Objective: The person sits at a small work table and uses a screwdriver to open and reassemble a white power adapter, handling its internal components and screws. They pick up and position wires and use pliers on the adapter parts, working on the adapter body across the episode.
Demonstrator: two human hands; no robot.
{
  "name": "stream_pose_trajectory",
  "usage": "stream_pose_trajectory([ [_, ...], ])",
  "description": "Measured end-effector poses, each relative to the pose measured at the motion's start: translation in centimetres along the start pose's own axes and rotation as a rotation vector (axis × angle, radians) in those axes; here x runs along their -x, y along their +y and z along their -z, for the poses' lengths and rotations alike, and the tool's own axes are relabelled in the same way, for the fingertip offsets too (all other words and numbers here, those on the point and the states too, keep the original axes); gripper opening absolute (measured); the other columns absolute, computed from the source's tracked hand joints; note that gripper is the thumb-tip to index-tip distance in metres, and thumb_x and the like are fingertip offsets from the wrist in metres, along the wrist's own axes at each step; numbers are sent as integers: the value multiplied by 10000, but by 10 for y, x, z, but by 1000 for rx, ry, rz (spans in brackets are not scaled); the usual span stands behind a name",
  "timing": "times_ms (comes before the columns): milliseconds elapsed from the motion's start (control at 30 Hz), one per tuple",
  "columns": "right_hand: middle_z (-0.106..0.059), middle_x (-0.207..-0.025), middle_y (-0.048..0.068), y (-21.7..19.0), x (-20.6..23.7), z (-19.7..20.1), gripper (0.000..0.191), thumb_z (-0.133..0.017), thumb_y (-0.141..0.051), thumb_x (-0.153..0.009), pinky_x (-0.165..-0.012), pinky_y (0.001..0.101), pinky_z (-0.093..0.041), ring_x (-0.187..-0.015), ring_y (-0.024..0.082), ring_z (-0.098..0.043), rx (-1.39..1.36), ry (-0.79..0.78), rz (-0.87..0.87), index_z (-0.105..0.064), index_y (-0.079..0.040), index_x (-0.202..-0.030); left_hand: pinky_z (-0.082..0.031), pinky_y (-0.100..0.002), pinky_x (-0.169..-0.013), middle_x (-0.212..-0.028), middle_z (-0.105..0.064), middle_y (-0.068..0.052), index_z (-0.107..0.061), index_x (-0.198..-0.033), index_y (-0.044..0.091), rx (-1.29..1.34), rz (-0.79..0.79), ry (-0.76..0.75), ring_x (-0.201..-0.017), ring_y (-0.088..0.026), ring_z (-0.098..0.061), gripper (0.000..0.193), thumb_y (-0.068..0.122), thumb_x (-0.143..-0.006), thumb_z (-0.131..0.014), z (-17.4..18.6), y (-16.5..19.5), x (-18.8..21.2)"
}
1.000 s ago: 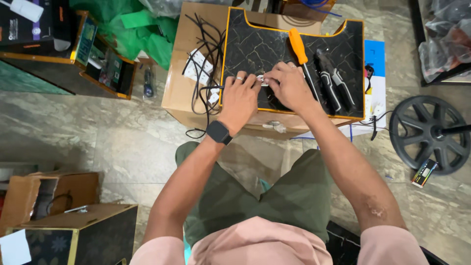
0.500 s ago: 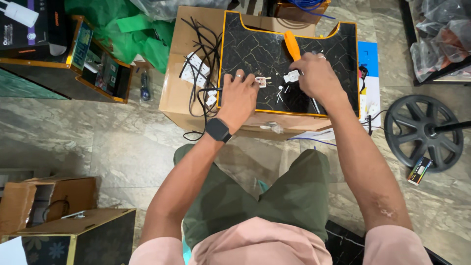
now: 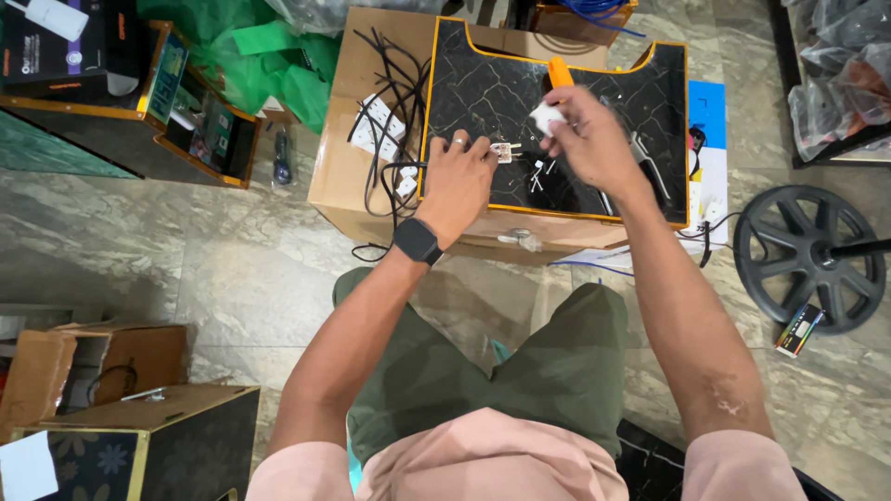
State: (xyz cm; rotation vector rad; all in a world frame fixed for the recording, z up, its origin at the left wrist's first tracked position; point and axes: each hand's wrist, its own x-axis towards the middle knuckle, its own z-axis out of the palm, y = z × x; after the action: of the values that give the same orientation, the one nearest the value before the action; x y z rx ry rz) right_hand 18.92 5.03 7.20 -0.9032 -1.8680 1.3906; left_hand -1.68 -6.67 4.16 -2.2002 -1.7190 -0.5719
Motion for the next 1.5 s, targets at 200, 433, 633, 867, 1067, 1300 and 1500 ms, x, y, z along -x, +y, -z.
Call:
stream_pose_trajectory([
  [200,-668,-1020,118,0,-5,-19,431,-699,53,-863,-751,334,-556,-860,204,-671,298,-81,58,-629,-23,-1282,-396,-443,-813,-1014,-633,-22,-741,-954,106,10,12,-22,-1021,-255,-560,177,141,-819,-632,3,0,0],
  [433,-658,-1076,207,-10,0,-33,392,-703,-14,-937,-875,471,-478,-1022,427,-609,672,-43,279,-631,-35,-1322,-400,-442,-788,-1019,-623,-6,-743,-962,137,39,6,21,-1019,-263,-567,167,122,-835,-637,-2,-4,3],
  [633,-701,-1123,168,-7,8,-41,374,-728,-5,-867,-910,479,-439,-1091,385,-609,719,-87,399,-670,-53,-1234,-402,-446,-776,-1018,-620,-9,-744,-981,125,64,-3,22,-1001,-269,-565,211,116,-798,-640,-3,-4,2],
  [867,-717,-1106,155,-13,8,-40,389,-768,5,-829,-895,446,-517,-1032,378,-644,668,-109,440,-680,-34,-1206,-412,-445,-810,-1011,-637,-19,-745,-977,138,171,9,-17,-1021,-263,-597,248,91,-747,-665,-1,-9,2],
  [1067,-722,-1086,152,-5,13,-41,339,-783,14,-816,-872,429,-535,-1013,368,-659,663,-98,451,-721,-27,-1146,-431,-467,-855,-947,-699,-52,-680,-999,97,464,78,64,-987,-290,-655,256,10,-761,-645,3,-20,11],
  [1300,-733,-1100,133,2,9,-41,317,-772,24,-793,-887,415,-546,-1012,349,-667,711,-135,506,-749,-27,-1105,-507,-462,-781,-932,-703,-104,-661,-1064,68,718,106,139,-868,-363,-671,217,92,-859,-729,6,-34,11],
  [1500,-730,-1125,125,-5,7,-38,281,-767,-7,-827,-908,412,-540,-1033,339,-659,747,-178,510,-754,-29,-1107,-460,-438,-825,-1076,-751,19,-740,-965,164,433,72,104,-1015,-238,-671,121,118,-856,-717,-5,-24,2],
])
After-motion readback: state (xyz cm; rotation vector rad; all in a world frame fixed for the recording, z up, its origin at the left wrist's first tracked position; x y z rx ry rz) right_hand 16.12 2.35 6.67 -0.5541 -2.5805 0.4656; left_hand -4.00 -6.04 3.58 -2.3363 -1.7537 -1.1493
